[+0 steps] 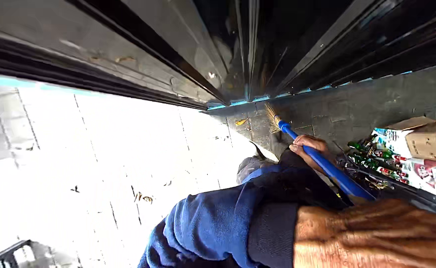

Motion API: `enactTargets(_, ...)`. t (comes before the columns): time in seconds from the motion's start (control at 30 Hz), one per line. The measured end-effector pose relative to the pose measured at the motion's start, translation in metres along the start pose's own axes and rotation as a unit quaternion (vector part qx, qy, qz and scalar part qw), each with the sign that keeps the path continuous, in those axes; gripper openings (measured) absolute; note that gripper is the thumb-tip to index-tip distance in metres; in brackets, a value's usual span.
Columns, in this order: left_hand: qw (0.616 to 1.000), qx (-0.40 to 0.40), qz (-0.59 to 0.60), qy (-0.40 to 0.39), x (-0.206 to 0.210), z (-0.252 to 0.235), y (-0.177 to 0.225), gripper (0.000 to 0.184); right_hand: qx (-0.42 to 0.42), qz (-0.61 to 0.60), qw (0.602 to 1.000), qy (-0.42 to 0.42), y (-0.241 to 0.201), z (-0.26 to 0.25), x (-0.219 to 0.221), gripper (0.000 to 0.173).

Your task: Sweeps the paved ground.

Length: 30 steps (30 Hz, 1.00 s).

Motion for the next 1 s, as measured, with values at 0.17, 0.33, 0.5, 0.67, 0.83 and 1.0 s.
enactTargets(0.17,0.997,-0.049,-0.056,0.028,-0.031,0.013,-0.008,0.028,-0.026,-0.109,0.983,-0.147,-0.012,-0.036,0.094,0.024)
enactTargets(0.33,0.974,-0.126,-0.173,0.073,-0.033,0.017,-0.018,0.023,-0.141,-0.281,0.900,-0.302,-0.044,-0.060,0.173,0.016)
enactTargets(0.5,0.942,-0.110,-0.253,0.193,-0.029,0.025,0.010,0.027,-0.180,-0.236,0.890,-0.346,-0.049,-0.072,0.163,0.016)
enactTargets(0.67,0.943,-0.036,-0.231,0.237,-0.026,0.057,0.026,0.028,-0.192,-0.109,0.919,-0.327,-0.035,-0.082,0.126,0.019)
enactTargets(0.83,0.960,-0.009,-0.184,0.213,-0.045,0.117,0.032,0.029,-0.161,0.015,0.933,-0.322,-0.034,-0.075,0.158,0.022)
enactTargets(1.0,0.950,-0.090,-0.202,0.220,-0.056,0.185,0.044,0.019,-0.188,-0.100,0.857,-0.469,-0.064,-0.029,0.296,0.021)
Point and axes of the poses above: each hand's wrist, its own z-axis away from the middle knuckle, its own x-axis out of the palm, y = z × x, the point moved 4 cm from there along -z, towards the middle knuckle
